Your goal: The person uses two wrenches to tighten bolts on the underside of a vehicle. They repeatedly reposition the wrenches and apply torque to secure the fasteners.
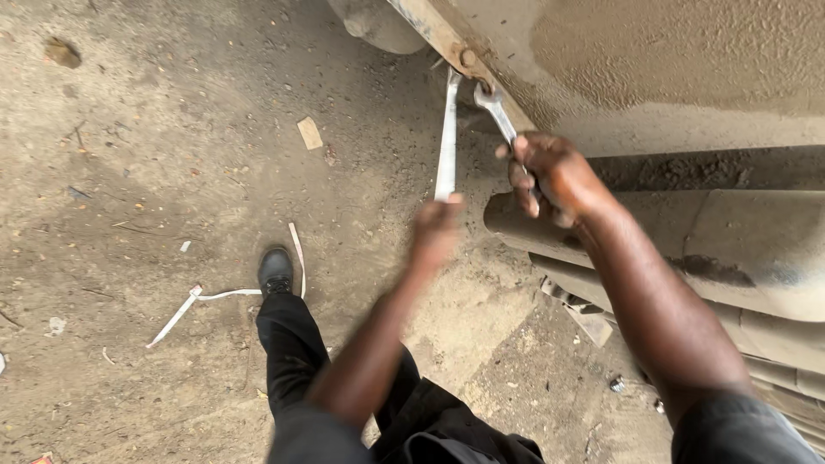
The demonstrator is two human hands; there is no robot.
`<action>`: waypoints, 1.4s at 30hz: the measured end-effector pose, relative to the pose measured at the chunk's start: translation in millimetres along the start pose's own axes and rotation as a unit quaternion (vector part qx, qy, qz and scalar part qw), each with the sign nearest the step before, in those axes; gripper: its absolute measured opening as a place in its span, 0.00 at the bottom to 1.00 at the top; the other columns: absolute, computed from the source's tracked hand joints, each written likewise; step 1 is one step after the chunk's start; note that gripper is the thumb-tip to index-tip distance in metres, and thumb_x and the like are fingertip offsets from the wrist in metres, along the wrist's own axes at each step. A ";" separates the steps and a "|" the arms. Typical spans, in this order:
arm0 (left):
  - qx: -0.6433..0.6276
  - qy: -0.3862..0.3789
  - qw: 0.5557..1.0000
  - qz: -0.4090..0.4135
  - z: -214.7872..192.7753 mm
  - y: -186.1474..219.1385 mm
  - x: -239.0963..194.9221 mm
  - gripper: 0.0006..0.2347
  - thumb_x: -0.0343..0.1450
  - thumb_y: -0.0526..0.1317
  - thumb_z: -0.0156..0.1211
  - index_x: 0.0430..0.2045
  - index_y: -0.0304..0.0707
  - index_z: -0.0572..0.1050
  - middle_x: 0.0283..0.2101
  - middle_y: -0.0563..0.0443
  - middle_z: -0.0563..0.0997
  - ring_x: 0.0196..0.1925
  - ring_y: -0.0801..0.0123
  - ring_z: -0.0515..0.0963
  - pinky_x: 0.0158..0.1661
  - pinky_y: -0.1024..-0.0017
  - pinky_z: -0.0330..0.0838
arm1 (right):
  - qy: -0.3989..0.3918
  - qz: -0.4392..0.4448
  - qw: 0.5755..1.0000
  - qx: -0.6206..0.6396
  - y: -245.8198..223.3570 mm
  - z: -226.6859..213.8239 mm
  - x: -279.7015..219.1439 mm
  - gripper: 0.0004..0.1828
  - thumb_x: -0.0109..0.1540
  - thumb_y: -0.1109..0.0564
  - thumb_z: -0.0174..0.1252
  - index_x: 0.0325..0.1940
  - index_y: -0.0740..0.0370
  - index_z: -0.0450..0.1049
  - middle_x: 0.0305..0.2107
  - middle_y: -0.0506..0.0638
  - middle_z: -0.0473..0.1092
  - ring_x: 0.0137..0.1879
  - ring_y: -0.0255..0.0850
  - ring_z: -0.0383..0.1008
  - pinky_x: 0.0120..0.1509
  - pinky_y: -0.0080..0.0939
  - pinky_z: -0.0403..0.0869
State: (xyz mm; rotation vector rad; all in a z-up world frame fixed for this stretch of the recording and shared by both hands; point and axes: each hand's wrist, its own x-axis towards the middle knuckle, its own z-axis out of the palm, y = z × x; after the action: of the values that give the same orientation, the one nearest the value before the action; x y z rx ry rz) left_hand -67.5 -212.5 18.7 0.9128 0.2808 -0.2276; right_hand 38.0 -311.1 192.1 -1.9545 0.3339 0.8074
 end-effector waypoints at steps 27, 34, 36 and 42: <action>0.314 -0.038 0.939 -0.135 -101.2 29.2 7.9 0.20 0.77 0.54 0.42 0.44 0.38 0.75 0.24 0.56 0.73 0.18 0.76 0.64 0.17 0.72 0.58 | 0.019 0.053 0.988 0.143 -23.9 46.1 25.1 0.15 0.75 0.50 0.36 0.46 0.60 0.66 0.16 0.40 0.59 0.15 0.32 0.55 0.15 0.33 0.60; 0.327 -0.039 0.942 -0.069 -122.6 34.4 -1.5 0.30 0.74 0.66 0.35 0.41 0.38 0.76 0.24 0.55 0.71 0.22 0.76 0.69 0.22 0.71 0.66 | 0.022 0.088 0.992 0.093 -27.1 28.8 34.3 0.16 0.74 0.49 0.36 0.43 0.59 0.67 0.15 0.41 0.60 0.14 0.32 0.56 0.14 0.34 0.60; 0.327 -0.045 0.944 0.011 -125.4 34.8 6.5 0.35 0.74 0.71 0.32 0.42 0.38 0.77 0.29 0.55 0.72 0.29 0.77 0.72 0.29 0.71 0.71 | -0.019 0.058 0.991 0.120 -26.4 27.2 32.3 0.14 0.75 0.51 0.40 0.45 0.60 0.67 0.17 0.41 0.61 0.16 0.32 0.56 0.15 0.33 0.59; 0.338 -0.082 0.938 -0.017 -148.9 64.3 40.2 0.29 0.75 0.64 0.41 0.41 0.34 0.79 0.36 0.42 0.80 0.32 0.66 0.78 0.36 0.64 0.79 | -0.017 0.036 0.991 0.129 -22.2 20.7 36.2 0.13 0.77 0.52 0.42 0.46 0.60 0.68 0.19 0.42 0.61 0.17 0.31 0.56 0.17 0.32 0.59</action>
State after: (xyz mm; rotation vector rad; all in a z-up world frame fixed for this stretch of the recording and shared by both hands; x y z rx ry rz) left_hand -30.9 -57.9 -33.2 1.5610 0.0550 -0.4449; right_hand 68.6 -278.6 176.6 -1.6932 0.4682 0.8004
